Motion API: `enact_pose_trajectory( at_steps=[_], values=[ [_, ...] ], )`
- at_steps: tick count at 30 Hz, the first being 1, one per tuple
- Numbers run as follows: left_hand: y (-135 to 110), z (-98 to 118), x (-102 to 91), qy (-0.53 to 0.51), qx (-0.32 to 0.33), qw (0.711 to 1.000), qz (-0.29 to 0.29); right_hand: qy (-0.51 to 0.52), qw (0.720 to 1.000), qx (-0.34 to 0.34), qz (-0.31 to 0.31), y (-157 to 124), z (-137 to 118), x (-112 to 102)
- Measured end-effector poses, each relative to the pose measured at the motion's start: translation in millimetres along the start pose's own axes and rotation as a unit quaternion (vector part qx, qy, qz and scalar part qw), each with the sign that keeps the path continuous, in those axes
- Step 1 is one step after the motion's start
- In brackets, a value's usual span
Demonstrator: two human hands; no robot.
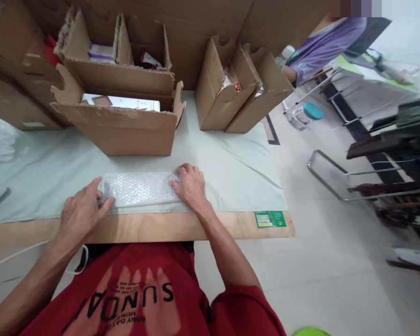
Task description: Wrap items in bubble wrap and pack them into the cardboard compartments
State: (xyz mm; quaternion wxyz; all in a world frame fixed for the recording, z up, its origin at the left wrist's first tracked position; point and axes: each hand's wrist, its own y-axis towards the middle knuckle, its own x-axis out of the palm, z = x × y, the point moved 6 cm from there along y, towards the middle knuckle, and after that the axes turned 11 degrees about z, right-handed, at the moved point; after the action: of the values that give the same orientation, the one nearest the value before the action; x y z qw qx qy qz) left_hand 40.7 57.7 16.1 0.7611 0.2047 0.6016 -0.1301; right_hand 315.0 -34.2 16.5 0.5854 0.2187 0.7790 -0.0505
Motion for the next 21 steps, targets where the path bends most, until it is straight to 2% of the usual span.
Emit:
enact_pose_trajectory(
  at_steps=[3,6,10,13,15,18,21],
  values=[
    [-1,-1,2.2,-0.022,0.005,0.999,-0.029,0.058,0.998,-0.004,-0.01,-5,-9,-2],
    [3,4,-3.3,-0.028,0.033,0.999,0.004,0.183,0.981,0.063,-0.019,-33,-5,-13],
    [28,32,-10.8,-0.032,0.097,0.992,0.074,0.359,0.919,0.155,-0.054,-92,-10,-23],
    [50,60,-8.9,-0.054,0.123,0.985,0.112,0.449,0.86,0.23,-0.076,-130,-23,-13],
    [52,73,-6.6,-0.088,0.147,0.978,0.121,0.492,0.82,0.281,-0.081,-146,-31,-2],
    [24,78,-8.1,-0.196,0.245,0.946,0.083,0.536,0.774,0.327,-0.078,-156,-38,10],
    [-23,67,-13.6,-0.284,0.342,0.896,-0.004,0.565,0.748,0.339,-0.077,-155,-40,10]
  ],
)
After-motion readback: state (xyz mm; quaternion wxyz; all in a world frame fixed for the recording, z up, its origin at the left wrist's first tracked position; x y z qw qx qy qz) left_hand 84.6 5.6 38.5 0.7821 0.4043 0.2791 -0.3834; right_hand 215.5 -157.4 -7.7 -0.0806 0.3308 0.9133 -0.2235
